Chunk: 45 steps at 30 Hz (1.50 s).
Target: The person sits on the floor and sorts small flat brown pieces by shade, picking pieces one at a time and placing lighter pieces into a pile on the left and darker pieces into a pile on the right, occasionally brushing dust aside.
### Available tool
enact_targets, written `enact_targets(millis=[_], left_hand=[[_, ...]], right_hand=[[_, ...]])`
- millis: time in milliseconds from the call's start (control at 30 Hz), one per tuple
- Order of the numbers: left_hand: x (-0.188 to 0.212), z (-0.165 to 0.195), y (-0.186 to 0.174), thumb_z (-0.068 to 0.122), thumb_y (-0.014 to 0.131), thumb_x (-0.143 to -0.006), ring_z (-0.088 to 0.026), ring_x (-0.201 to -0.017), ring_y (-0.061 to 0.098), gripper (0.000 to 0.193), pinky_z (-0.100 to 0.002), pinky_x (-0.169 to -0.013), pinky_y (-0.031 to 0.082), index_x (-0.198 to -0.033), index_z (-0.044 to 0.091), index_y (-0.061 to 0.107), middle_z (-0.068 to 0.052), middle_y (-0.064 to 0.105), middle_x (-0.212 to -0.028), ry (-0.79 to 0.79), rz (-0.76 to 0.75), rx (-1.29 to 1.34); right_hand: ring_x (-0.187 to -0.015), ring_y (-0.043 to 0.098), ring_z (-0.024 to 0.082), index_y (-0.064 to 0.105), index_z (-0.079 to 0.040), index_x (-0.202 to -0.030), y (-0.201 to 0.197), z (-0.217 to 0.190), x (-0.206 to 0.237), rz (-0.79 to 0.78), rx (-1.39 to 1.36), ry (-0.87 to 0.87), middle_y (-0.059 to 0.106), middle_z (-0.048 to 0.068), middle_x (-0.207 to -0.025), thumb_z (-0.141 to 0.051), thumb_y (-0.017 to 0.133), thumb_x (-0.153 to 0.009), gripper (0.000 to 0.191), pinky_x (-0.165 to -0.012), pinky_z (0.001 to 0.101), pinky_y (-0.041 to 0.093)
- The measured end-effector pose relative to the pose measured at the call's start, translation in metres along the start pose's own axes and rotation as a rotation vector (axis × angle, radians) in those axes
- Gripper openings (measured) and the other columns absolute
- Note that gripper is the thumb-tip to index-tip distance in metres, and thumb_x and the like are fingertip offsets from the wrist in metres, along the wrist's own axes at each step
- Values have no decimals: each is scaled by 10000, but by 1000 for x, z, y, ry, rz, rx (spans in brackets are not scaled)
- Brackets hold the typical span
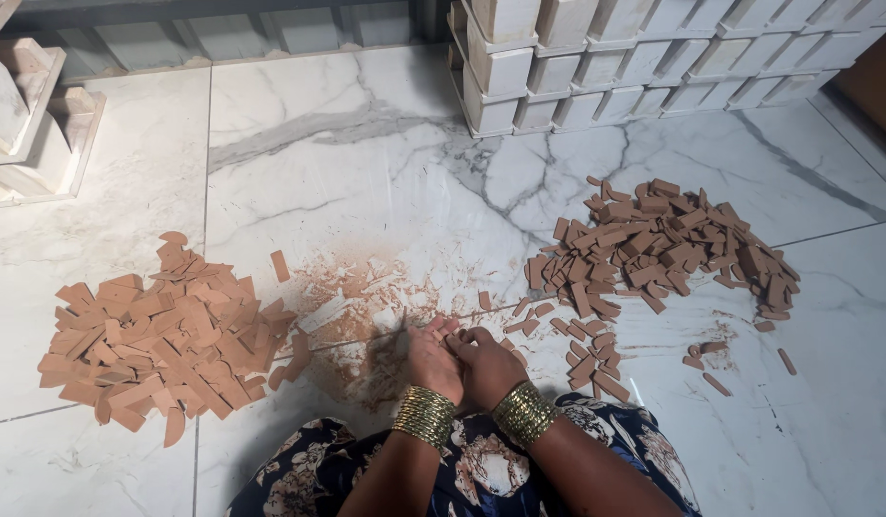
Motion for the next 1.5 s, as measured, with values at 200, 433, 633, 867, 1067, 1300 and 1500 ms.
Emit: enact_targets(millis=[200,433,633,867,1067,1300,1500], left_hand=[[-3,9,-7,533,337,-1045,-326,-1049,564,543,-524,-1005,464,-1203,44,515,-162,563,-1148,-23,112,123],[-16,8,-11,312,534,-1053,-250,-935,552,237,-415,-885,497,-1096,79,535,-71,546,-983,39,126,214],[-1,-11,7,292,529,-1014,-222,-836,596,237,-379,-774,532,-951,67,573,-68,624,-856,-88,109,223],[40,37,11,393,547,-979,-179,-740,574,294,-354,-600,467,-1042,105,540,-43,559,-909,-122,315,-28],[29,86,-23,368,655,-970,-156,-701,425,293,-308,-558,381,-1091,123,549,-53,497,-993,-3,120,-45],[19,181,-78,250,552,-969,-126,-822,519,209,-273,-728,465,-1073,70,564,-57,537,-1069,519,393,-5],[46,283,-97,257,510,-992,-215,-1078,508,372,-358,-909,459,-1291,40,465,-113,464,-1288,784,530,-29]], right_hand=[[-982,707,304,625,-308,-1402,-6,-13,-1,-3,-5,-54,590,79,-1293,-218,666,-891,520,-827,427,576],[-1018,699,284,518,-304,-1462,-9,-14,18,-91,-67,51,551,90,-1305,-275,870,-651,884,-866,422,563],[-1022,703,327,554,-274,-1459,-4,-16,17,189,-83,-102,611,119,-1298,-246,742,-854,634,-814,428,583],[-973,698,378,520,-73,-1474,-3,-28,16,273,-170,-196,686,210,-1088,-218,725,-869,654,-826,426,568],[-992,753,297,546,-82,-1421,30,-69,-4,150,-459,-159,737,195,-1147,-204,715,-823,633,-833,363,587],[-965,713,218,632,22,-1276,103,-160,-63,-172,-1036,173,762,159,-1104,-118,727,-899,413,-846,339,579],[-1206,653,212,443,-93,-1523,95,-235,-97,-123,-1033,77,638,130,-1356,-109,640,-932,623,-990,318,534]])
Point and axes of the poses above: each hand's wrist, its own x-axis away from the middle knuckle, its own y-axis out of the palm, z = x × y, the point moved 6 cm from there along -x, towards the middle knuckle
